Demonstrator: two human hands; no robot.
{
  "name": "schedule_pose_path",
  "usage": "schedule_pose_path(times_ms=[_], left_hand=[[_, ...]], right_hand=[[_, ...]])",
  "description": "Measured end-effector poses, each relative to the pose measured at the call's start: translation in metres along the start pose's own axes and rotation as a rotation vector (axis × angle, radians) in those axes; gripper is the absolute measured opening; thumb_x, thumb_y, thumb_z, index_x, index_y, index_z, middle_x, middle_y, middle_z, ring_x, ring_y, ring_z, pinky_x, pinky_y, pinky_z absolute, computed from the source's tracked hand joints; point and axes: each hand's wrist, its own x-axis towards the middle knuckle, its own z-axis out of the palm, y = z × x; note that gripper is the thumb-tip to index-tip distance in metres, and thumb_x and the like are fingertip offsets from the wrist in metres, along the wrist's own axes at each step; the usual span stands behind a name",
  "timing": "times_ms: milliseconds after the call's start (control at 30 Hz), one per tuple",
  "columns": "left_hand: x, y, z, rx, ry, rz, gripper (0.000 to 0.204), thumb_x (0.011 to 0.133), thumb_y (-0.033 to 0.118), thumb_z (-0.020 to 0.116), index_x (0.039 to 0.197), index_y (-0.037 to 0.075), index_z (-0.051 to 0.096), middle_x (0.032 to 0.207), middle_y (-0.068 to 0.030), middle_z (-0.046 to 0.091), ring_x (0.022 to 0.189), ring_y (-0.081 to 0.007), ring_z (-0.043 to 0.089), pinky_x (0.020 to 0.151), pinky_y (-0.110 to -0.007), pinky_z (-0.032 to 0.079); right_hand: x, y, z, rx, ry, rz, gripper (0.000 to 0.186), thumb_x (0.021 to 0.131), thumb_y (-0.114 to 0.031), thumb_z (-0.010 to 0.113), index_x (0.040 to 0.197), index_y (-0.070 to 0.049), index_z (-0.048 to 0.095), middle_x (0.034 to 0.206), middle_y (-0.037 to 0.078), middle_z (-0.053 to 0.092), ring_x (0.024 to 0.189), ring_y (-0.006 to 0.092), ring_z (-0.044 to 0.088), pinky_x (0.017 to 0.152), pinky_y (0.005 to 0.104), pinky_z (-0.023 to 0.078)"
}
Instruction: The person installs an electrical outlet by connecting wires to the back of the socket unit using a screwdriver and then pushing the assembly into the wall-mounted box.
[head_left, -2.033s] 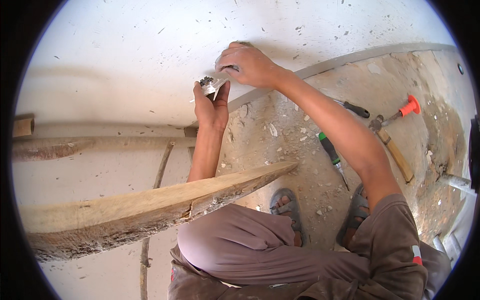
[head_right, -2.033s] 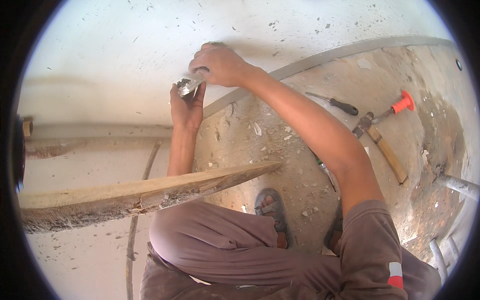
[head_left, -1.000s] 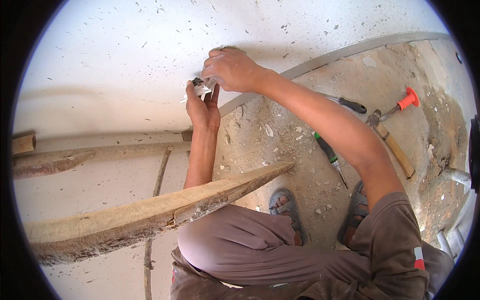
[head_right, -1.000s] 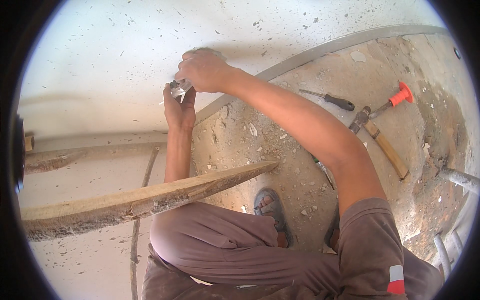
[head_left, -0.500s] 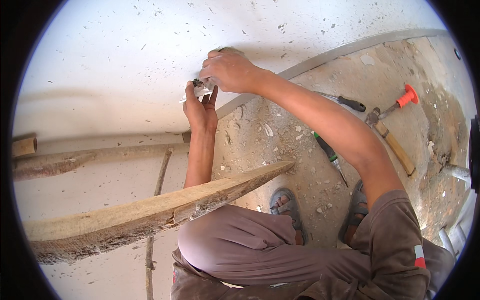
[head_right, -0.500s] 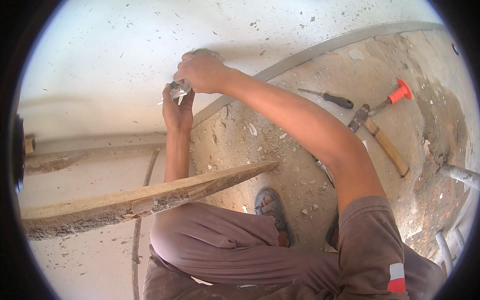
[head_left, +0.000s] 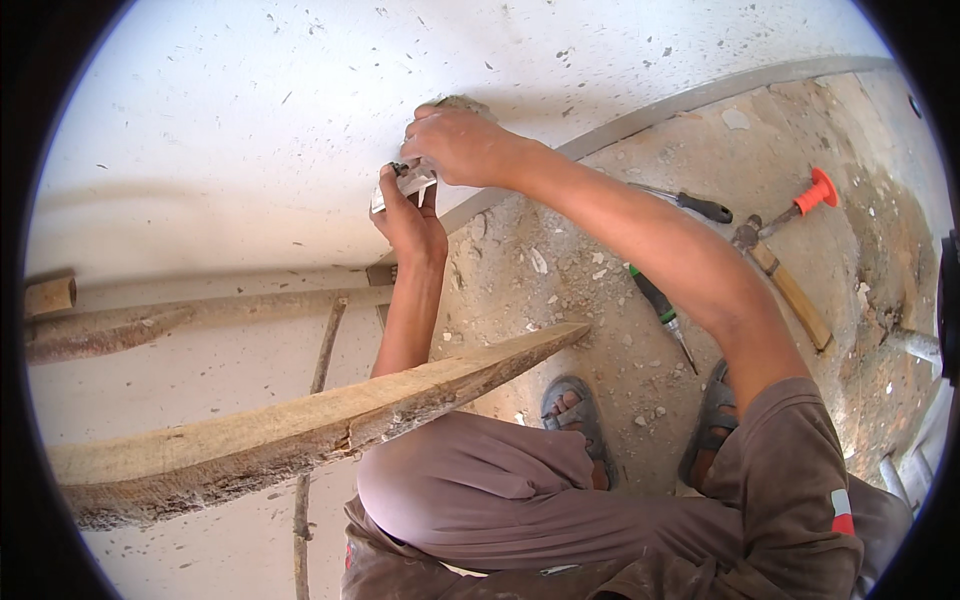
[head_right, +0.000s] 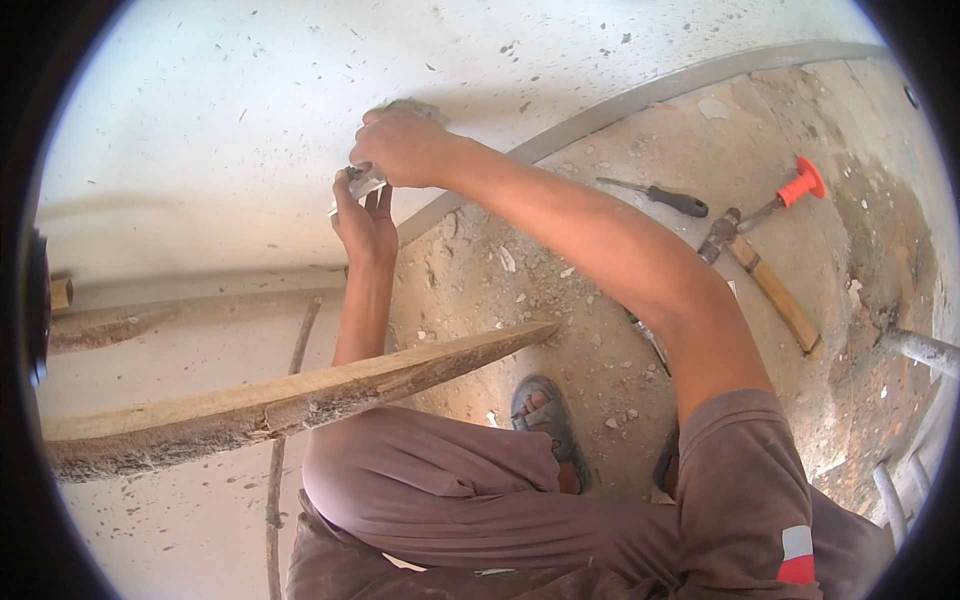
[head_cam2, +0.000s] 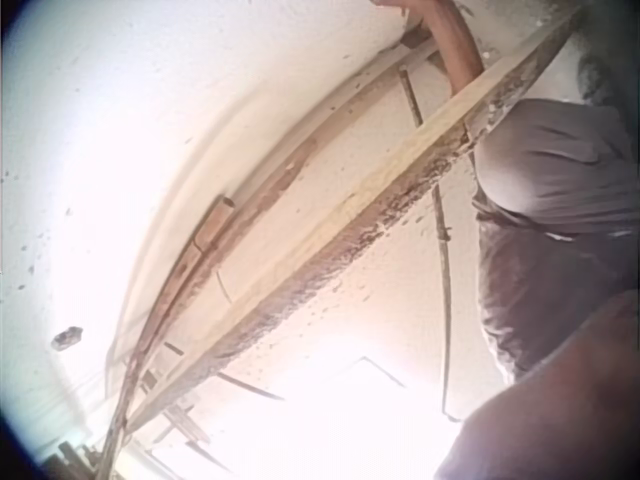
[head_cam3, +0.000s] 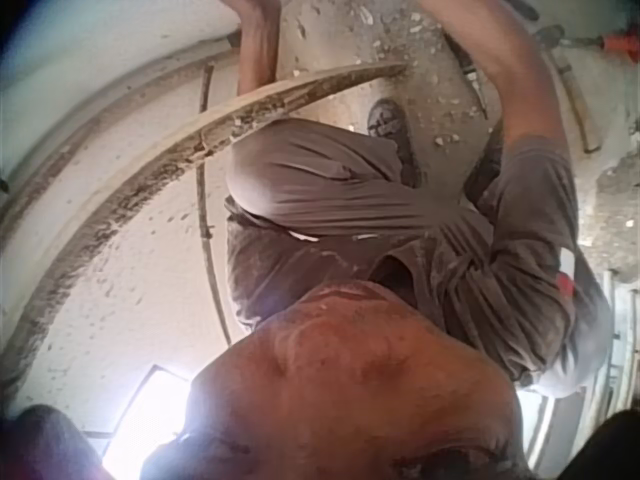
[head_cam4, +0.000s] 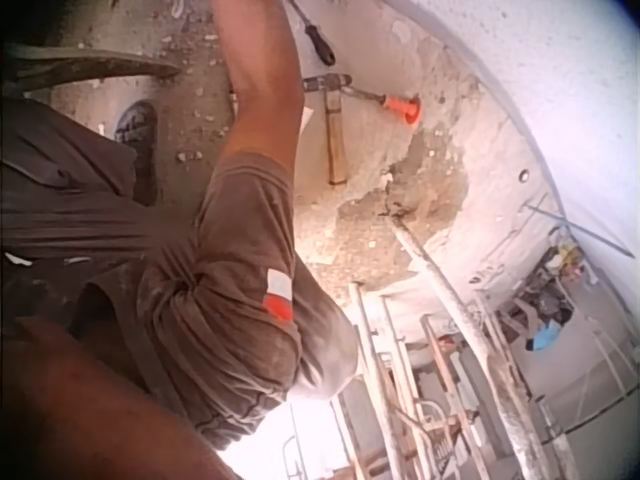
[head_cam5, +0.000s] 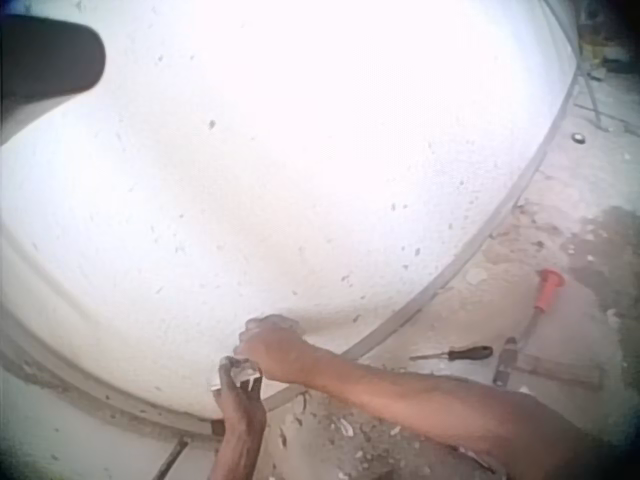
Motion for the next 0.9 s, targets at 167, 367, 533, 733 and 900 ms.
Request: schedule_pose_path(times_ms=[167,367,533,733,900], left_hand=[[0.003,0.006,-0.004,-0.109,-0.005,-0.157,0.03,0.097,0.026,0.06,0.114,0.003,0.053,0.114,-0.0096,0.058,0.105,-0.0222,0.06,0.091,-0.039,0.058],[0.004,0.012,-0.001,-0.084,0.001,-0.185,0.031,0.096,0.026,0.06,0.115,0.003,0.052,0.117,-0.0098,0.056,0.106,-0.0235,0.059,0.091,-0.04,0.058],[0.003,0.015,-0.001,-0.055,-0.023,-0.158,0.031,0.098,0.026,0.057,0.114,0.0,0.051,0.118,-0.0125,0.053,0.109,-0.0263,0.058,0.096,-0.041,0.055],[-0.002,0.009,-0.001,0.028,0.02,0.007,0.03,0.098,0.024,0.058,0.116,0.002,0.051,0.117,-0.0113,0.055,0.109,-0.0234,0.058,0.094,-0.04,0.054],[-0.013,-0.002,0.015,0.056,0.116,0.113,0.034,0.097,0.025,0.059,0.119,0.002,0.049,0.122,-0.0119,0.052,0.11,-0.0239,0.057,0.094,-0.04,0.054]], right_hand=[[0.0,-0.002,0.0,-0.043,-0.016,0.003,0.025,0.078,0.002,0.06,0.098,-0.008,0.072,0.095,0.005,0.067,0.102,0.0251,0.059,0.093,0.0393,0.049],[-0.003,0.002,0.001,-0.097,0.017,-0.047,0.019,0.081,-0.004,0.06,0.096,-0.008,0.071,0.096,0.004,0.067,0.106,0.0245,0.06,0.099,0.0413,0.047],[-0.004,0.003,0.004,-0.102,0.051,-0.056,0.018,0.082,-0.007,0.061,0.097,-0.009,0.071,0.097,0.004,0.068,0.108,0.0243,0.06,0.1,0.0408,0.046],[-0.001,-0.001,-0.001,-0.097,0.014,-0.041,0.018,0.081,-0.008,0.062,0.096,-0.01,0.072,0.096,0.003,0.067,0.106,0.0238,0.059,0.096,0.0413,0.048],[0.0,0.002,-0.003,-0.042,-0.011,-0.058,0.017,0.081,-0.006,0.062,0.095,-0.008,0.071,0.095,0.004,0.066,0.103,0.0242,0.058,0.093,0.0398,0.049]])
